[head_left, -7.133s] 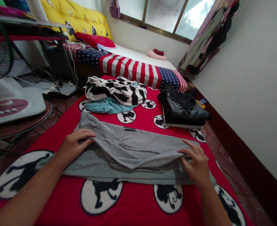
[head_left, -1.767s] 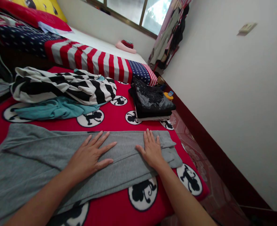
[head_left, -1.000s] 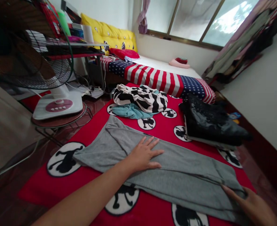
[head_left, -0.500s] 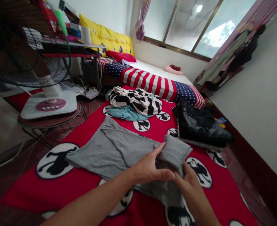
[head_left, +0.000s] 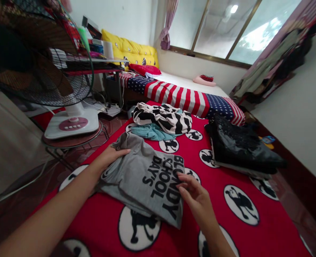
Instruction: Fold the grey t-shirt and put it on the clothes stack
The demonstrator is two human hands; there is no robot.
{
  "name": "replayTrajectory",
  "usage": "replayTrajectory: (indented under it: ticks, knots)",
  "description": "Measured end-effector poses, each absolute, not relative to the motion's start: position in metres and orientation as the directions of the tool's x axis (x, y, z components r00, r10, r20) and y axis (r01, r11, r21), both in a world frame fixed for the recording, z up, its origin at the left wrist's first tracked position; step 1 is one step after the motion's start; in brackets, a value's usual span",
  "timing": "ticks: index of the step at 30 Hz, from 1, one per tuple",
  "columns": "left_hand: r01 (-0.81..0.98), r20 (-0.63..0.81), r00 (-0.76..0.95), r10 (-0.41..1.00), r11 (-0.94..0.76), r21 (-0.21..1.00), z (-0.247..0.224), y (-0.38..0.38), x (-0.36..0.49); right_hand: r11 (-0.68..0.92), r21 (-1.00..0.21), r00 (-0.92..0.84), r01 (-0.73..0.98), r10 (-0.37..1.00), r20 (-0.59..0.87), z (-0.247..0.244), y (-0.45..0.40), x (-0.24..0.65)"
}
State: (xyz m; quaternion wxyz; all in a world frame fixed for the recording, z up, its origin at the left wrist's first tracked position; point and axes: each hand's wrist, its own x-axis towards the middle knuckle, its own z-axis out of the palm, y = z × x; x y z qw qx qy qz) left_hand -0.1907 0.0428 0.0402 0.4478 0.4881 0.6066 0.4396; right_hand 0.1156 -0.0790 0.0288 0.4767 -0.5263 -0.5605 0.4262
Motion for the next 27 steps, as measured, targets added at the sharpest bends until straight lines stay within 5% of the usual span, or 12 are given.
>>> replayTrajectory:
  ticks: [6,12,15,18,22,27]
  knots:
    - [0.333,-0.158,-0.076,0.985,0.174,0.927,0.034,0.058,-0.216,0.199,-0.851,0.147,0.486,0.941,0.304,0.005,-0.084,0.114]
    - [0.510,-0.134,-0.077,0.988,0.155,0.846,0.037,0.059,-0.233,0.238,-0.800,0.147,0.550,0.916,0.374,0.013,-0.078,0.125]
    - [0.732,0.182,-0.110,0.977,-0.044,0.680,0.043,0.046,-0.214,0.244,-0.792,0.179,0.560,0.898,0.403,0.021,-0.055,0.129]
    - [0.821,0.461,0.134,0.877,-0.359,0.444,0.045,0.024,-0.176,0.269,-0.766,0.162,0.584,0.886,0.434,0.025,-0.021,0.126]
    - [0.729,0.399,0.400,0.825,-0.551,0.407,0.031,-0.002,-0.145,0.241,-0.733,0.032,0.636,0.941,0.337,0.026,0.015,0.116]
    - [0.759,0.281,0.444,0.851,-0.523,0.387,0.011,-0.020,-0.162,0.139,-0.741,0.093,0.657,0.960,0.263,0.018,0.029,0.108]
